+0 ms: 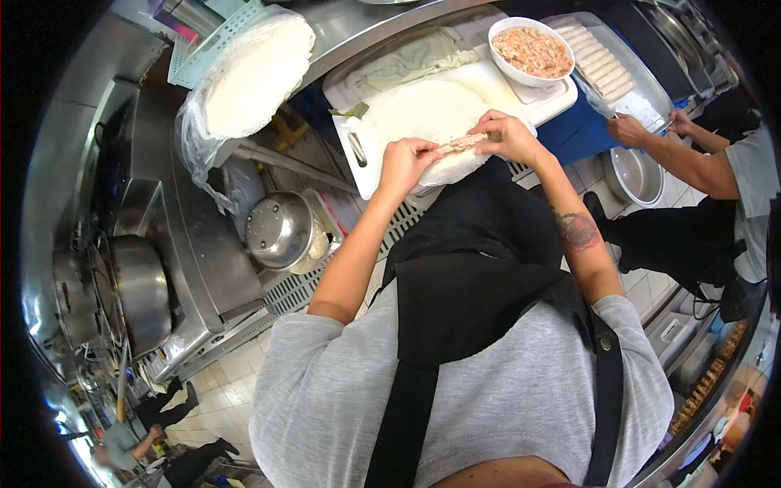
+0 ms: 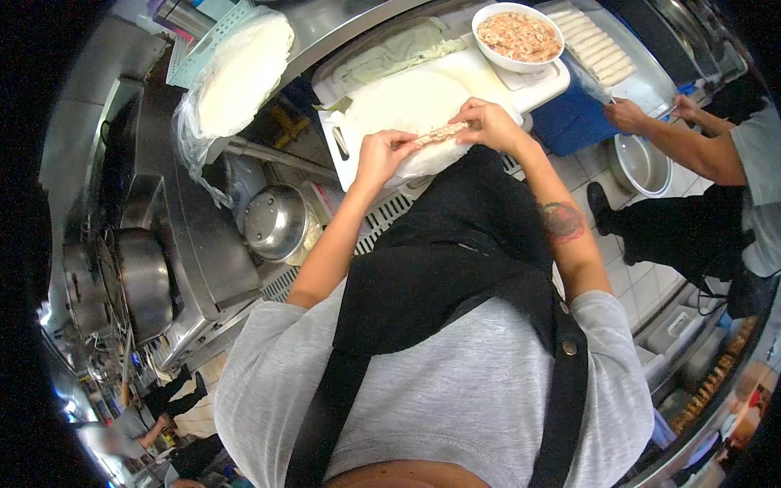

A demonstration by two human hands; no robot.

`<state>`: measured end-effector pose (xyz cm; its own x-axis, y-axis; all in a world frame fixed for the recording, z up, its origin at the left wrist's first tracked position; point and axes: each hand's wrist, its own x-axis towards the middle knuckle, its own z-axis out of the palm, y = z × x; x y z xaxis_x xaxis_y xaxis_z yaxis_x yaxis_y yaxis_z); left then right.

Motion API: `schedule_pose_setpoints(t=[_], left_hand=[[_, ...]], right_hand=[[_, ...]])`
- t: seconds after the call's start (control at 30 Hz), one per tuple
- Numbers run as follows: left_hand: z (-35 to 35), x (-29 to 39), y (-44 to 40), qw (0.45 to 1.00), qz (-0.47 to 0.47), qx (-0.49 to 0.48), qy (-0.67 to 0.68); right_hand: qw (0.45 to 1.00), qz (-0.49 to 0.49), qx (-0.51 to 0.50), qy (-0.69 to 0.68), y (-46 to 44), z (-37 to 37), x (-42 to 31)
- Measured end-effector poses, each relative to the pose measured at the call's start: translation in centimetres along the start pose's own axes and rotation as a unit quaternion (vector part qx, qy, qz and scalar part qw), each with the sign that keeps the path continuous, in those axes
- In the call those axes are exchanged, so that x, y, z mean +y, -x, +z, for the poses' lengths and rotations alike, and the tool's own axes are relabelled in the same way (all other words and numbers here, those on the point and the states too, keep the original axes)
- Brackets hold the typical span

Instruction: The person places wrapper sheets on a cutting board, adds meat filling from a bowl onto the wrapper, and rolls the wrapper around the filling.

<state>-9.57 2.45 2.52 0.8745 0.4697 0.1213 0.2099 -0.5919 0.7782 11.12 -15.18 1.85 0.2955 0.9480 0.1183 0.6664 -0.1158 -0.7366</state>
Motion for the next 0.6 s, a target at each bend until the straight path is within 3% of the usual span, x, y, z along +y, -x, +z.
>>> schedule_pose_setpoints(t=[0.07,0.17,0.27,0.6], left_hand=[[-0.2,0.2,-0.4,1.000,-0.010,-0.012,0.004],[0.0,-0.1,-0.4,1.000,0.011,-0.004,0.009],[0.0,-0.9,-0.3,1.000,0.019,0.001,0.022],[-2.7,-3.4,1.9,0.999,0.041,0.030,-0.002]], right_hand=[[0.997,-0.046,0.028,0.047,-0.2,0.4,-1.2],[0.970,-0.028,0.091,0.224,-0.3,2.7,-5.0],[0.960,-0.084,0.108,0.242,-1.4,5.9,-5.3],[0.993,-0.070,0.056,0.070,0.4,0.2,-0.3]])
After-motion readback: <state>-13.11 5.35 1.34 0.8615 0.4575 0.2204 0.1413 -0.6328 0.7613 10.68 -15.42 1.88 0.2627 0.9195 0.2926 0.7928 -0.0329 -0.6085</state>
